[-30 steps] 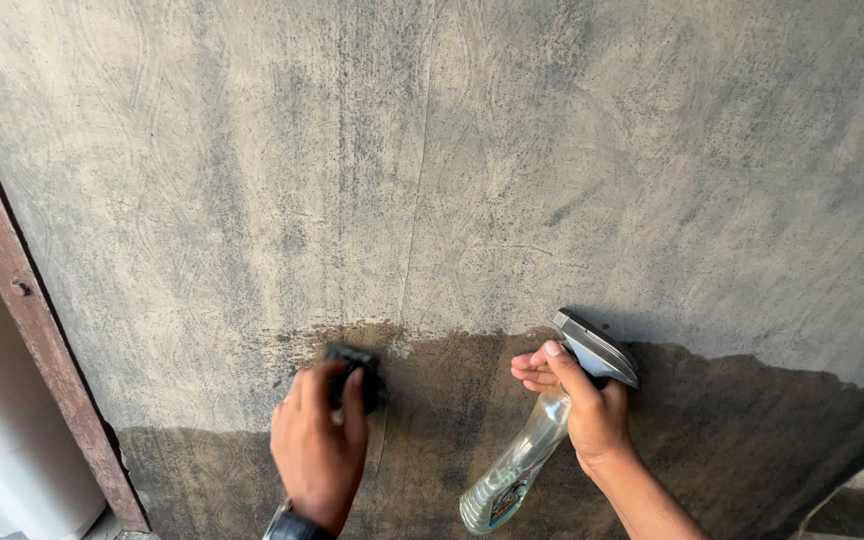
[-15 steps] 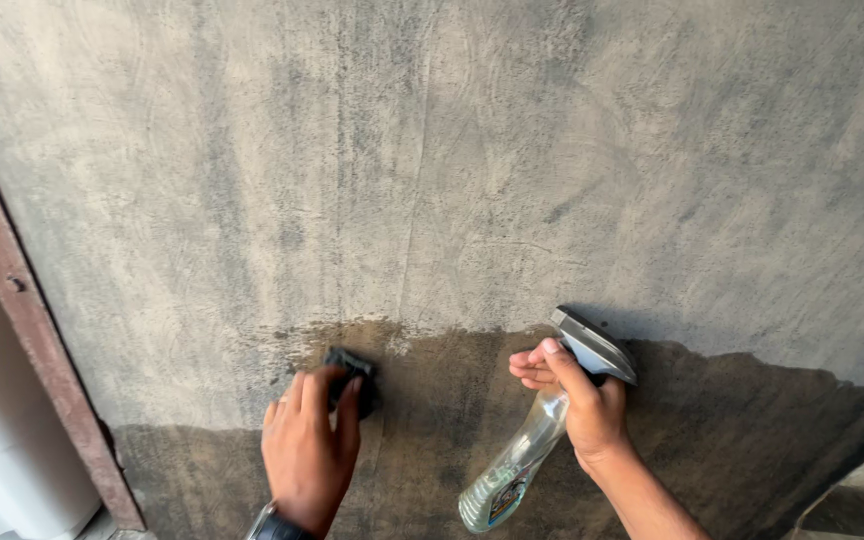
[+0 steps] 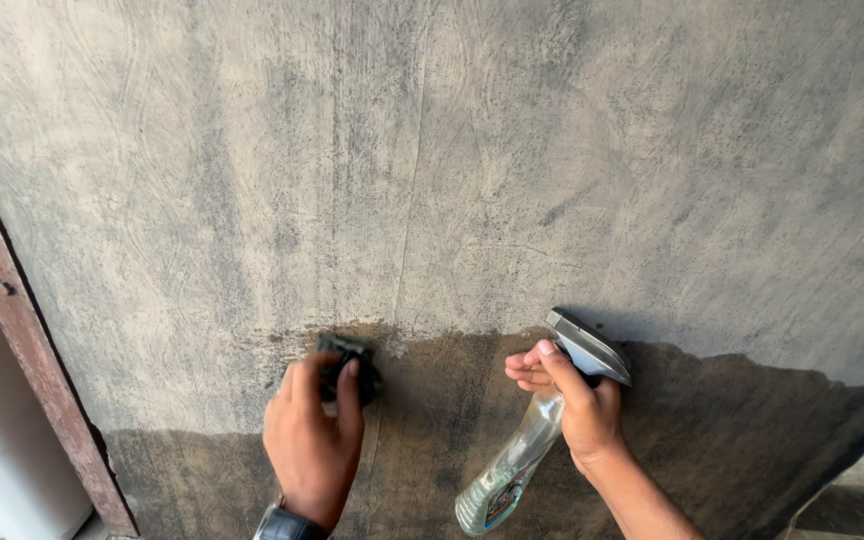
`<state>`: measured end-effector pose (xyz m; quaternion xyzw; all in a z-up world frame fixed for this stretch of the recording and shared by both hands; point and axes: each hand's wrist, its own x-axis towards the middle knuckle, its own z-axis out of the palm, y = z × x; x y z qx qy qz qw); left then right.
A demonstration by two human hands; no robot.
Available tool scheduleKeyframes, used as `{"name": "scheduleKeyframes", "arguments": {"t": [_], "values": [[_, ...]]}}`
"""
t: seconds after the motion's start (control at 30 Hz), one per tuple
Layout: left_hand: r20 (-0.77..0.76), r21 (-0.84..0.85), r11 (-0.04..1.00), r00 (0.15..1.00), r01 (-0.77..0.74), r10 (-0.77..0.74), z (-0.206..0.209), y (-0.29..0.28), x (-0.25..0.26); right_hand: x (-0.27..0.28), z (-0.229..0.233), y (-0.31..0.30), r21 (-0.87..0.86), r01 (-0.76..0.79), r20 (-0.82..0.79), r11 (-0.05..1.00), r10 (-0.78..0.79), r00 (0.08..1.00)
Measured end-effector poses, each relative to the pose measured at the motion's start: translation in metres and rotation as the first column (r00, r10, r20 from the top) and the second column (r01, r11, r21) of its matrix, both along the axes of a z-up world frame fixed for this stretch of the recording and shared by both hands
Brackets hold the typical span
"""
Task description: The person sprays liquid from a spray bottle onto a gray wall and scrubs the surface with a small black scrubbing pad. The person repeatedly sprays and scrubs the lower section of the wall, moving along the baseboard area.
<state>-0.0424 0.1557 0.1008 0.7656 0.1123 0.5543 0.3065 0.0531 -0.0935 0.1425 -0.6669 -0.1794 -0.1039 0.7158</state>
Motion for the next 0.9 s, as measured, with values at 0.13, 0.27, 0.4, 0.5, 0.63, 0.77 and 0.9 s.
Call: {"name": "scheduleKeyframes", "arguments": {"t": [0.13,0.27,0.4,0.5,0.63,0.77,0.9], "values": [[-0.087,0.238,0.967,0.993,0.094,-0.075,-0.006,-0.009,0.001,0.0,0.0,0.001,0.005,-0.001,0.014,1.0,0.001,1.0],[-0.188,0.309,0.935,0.975,0.173,-0.118,0.007,-0.024,0.013,0.001,0.0,0.001,0.014,-0.002,-0.008,1.0,0.002,1.0],[0.038,0.139,0.99,0.999,0.033,-0.039,0.018,-0.02,0.011,0.001,0.0,0.001,0.007,0.0,-0.006,1.0,0.0,1.0],[0.072,-0.118,0.993,0.997,0.023,-0.015,0.01,-0.013,0.007,0.001,0.001,0.001,0.004,0.004,-0.006,1.0,-0.003,1.0],[-0.052,0.14,0.99,0.999,0.0,0.007,-0.004,-0.012,0.005,0.0,0.001,0.001,-0.003,0.003,-0.001,1.0,-0.003,1.0],[-0.028,0.314,0.948,0.998,0.057,-0.05,0.003,-0.01,0.018,0.0,0.0,0.001,-0.012,0.004,-0.007,1.0,-0.004,1.0],[0.144,0.037,0.999,0.989,0.006,-0.011,0.008,0.008,0.02,0.0,0.0,0.001,-0.008,0.009,-0.011,1.0,-0.009,1.0]]}}
